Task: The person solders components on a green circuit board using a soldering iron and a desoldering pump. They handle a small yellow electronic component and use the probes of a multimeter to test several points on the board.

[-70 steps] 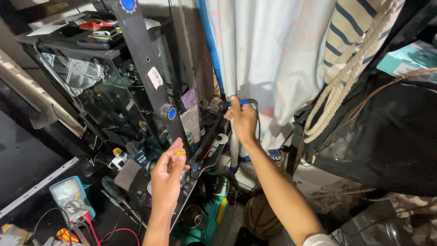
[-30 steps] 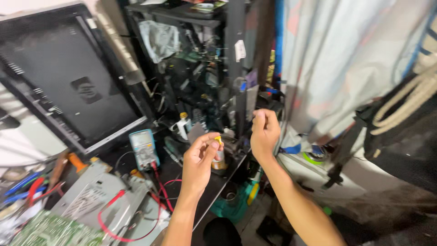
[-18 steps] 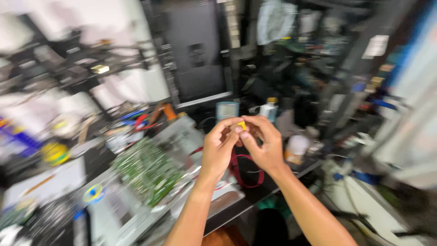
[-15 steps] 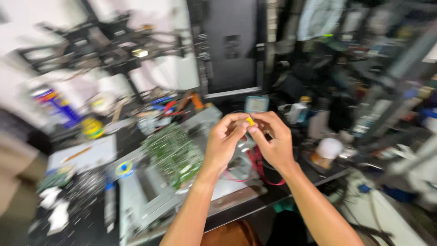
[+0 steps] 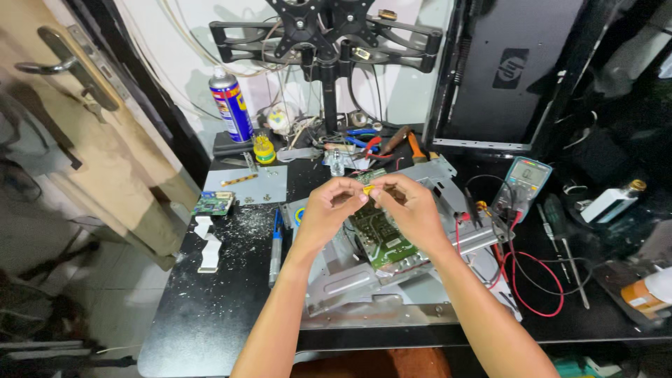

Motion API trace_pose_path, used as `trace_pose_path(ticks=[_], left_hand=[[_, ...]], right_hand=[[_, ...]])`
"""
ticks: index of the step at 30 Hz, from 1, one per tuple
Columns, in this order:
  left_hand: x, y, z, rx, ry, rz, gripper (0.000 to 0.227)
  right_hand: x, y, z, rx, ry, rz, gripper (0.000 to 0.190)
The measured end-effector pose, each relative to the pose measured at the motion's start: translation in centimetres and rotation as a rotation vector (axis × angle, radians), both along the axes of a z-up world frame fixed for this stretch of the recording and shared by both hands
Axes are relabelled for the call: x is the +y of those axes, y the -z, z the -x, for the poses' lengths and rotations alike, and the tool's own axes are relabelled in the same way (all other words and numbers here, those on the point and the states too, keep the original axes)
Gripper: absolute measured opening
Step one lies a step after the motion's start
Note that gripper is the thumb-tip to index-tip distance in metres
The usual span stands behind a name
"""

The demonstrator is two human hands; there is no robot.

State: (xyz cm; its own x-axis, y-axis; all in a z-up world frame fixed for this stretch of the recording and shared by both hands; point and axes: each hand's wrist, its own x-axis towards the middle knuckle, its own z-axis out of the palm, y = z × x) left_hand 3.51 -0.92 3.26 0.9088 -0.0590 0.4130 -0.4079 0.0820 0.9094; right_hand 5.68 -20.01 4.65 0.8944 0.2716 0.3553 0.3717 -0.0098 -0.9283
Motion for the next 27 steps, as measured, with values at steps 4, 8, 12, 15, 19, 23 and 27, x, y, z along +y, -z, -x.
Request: trace_pose_path(ticks=[4, 8, 12, 15, 19, 23, 27], left_hand=[[2.0, -0.2, 0.2, 0.078, -0.072, -0.053, 0.014], [2.5, -0.1, 0.5, -0.05, -0.256, -0.287, 0.012], [2.4, 0.3, 0.9, -0.014, -0.257, -0.34, 0.011], [2.8, 0.5, 1.1, -0.035, -0.279, -0.433, 0.01], [2.6, 1.0, 1.6, -0.124, -0.26, -0.428, 0.008], [2.0, 1.6, 1.3, -0.139, -0.245, -0.427, 0.017], [1.7, 2.1, 1.3, -0.139, -0.251, -0.4, 0.026]], right_hand=[[2.1, 1.1, -1.5, -0.12, -0.026, 0.054, 0.018], [2.8, 1.9, -1.9, -0.191, -0.024, 0.159, 0.016], [3.2, 2.5, -1.6, -0.254, 0.05, 0.258, 0.022], [3.2, 3.5, -1.7, -0.244, -0.002, 0.167, 0.021], [2.6, 4.7, -1.8, -0.1, -0.075, 0.121, 0.019], [2.1, 5.5, -2.3, -0.055, -0.156, 0.025, 0.018], [1.9, 6.1, -2.4, 0.018, -0.239, -0.091, 0.021]])
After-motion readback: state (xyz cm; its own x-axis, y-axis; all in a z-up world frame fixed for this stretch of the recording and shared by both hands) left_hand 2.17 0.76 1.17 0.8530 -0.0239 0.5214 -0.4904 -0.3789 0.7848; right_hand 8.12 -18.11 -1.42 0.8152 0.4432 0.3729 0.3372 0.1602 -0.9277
